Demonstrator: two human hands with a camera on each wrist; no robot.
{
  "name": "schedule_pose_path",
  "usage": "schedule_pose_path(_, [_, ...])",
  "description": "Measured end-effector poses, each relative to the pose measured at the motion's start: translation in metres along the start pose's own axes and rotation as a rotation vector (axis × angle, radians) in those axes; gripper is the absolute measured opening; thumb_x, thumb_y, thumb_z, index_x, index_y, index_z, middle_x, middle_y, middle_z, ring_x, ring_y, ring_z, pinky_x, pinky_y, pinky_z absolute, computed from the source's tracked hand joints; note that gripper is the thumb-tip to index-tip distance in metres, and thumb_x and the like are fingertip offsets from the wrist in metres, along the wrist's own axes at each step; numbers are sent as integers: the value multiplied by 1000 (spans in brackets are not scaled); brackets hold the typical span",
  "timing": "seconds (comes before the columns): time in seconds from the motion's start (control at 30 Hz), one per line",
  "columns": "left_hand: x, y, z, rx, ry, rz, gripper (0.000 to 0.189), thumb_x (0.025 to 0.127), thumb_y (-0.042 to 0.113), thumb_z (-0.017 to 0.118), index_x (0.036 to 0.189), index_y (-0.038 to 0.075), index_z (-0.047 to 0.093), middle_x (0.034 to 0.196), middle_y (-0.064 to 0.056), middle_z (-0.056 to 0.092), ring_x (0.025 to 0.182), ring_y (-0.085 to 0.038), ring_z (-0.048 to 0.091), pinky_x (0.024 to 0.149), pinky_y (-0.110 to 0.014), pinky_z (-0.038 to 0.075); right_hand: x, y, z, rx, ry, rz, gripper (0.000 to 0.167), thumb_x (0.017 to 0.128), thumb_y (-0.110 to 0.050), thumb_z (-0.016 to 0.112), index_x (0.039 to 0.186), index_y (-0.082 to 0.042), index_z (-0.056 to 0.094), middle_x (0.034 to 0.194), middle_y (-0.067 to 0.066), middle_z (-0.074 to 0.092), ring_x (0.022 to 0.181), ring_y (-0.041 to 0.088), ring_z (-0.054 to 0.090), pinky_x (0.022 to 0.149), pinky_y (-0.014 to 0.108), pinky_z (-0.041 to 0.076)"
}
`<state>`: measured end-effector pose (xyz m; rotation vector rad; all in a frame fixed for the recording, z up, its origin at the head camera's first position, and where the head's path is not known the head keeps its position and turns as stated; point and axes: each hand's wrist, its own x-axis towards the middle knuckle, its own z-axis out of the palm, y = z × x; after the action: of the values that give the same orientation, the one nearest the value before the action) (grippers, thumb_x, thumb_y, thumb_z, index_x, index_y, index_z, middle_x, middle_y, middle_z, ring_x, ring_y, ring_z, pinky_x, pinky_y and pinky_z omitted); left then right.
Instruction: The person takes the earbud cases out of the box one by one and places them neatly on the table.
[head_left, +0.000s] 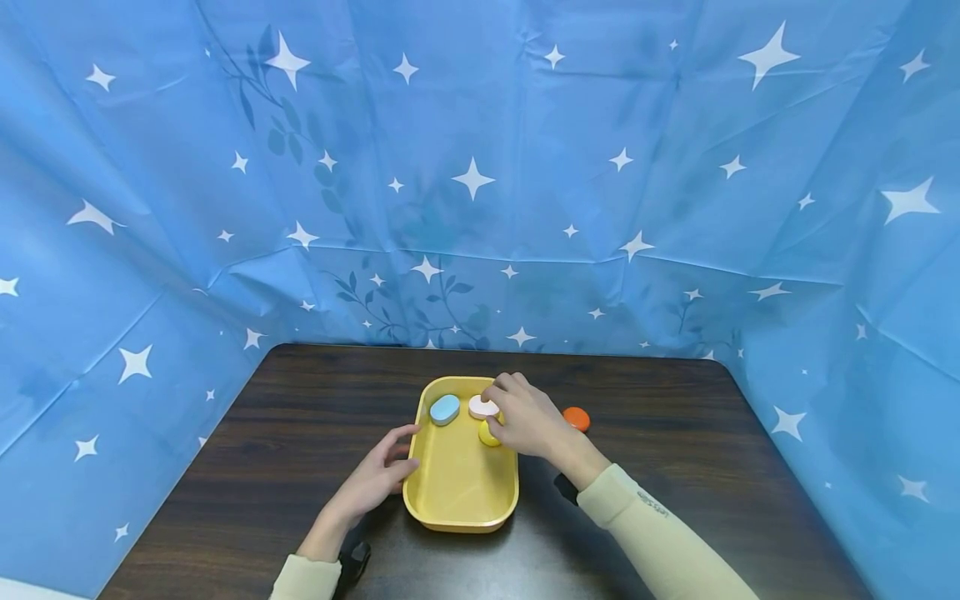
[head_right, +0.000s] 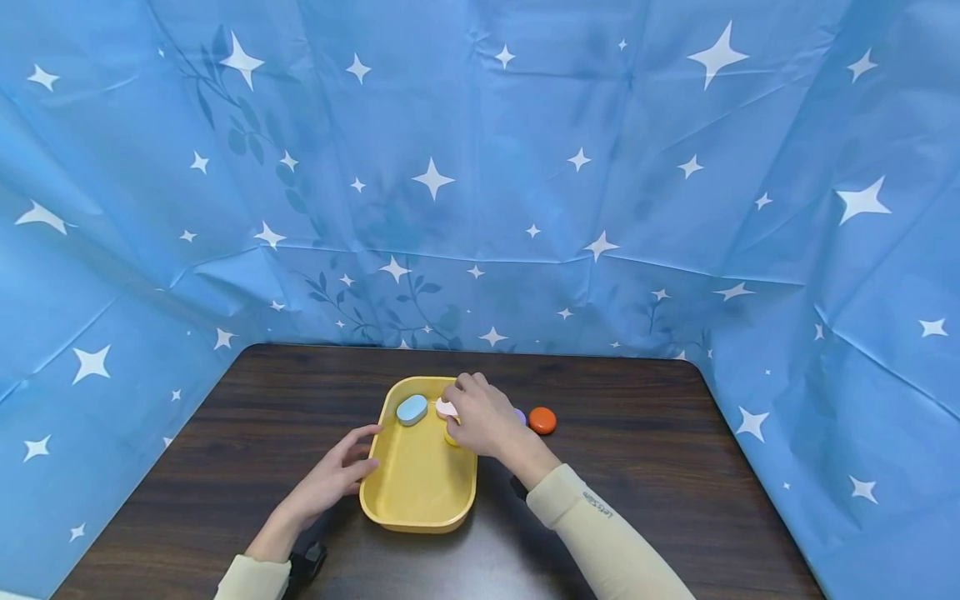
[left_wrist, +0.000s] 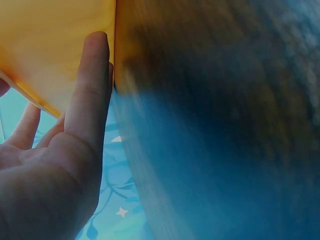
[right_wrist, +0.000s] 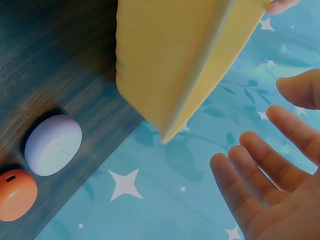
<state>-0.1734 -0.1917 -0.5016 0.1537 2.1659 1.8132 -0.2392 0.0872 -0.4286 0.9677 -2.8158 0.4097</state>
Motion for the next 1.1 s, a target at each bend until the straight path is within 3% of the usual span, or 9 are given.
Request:
schedule_pose_path(0.3, [0, -2, -1, -12, 1, 1, 56, 105, 15, 55, 156, 11, 33, 147, -28, 46, 120, -36, 61, 89, -47, 57, 5, -3, 6, 3, -5, -45, 24, 94, -22, 71, 115, -13, 70, 111, 3, 58, 99, 20, 50, 73, 34, 52])
schedule_pose_path(0.63, [0, -1, 1, -5, 16, 1, 55, 105, 15, 56, 156, 11, 34, 147, -28, 47, 120, -36, 61, 89, -47, 57, 10, -6, 18, -11, -16, -77, 15, 92, -21, 73, 104, -15, 69, 105, 1, 58, 93, 18, 49, 70, 31, 50])
schedule_pose_path(1.1, [0, -1, 1, -16, 12, -1, 56, 105, 16, 57, 156, 10, 33, 147, -29, 46, 120, -36, 61, 88, -47, 57, 17, -10, 32, -72, -86, -69, 24, 92, -23, 72, 113, -12, 72, 106, 3, 59, 97, 21, 53, 79, 36, 53])
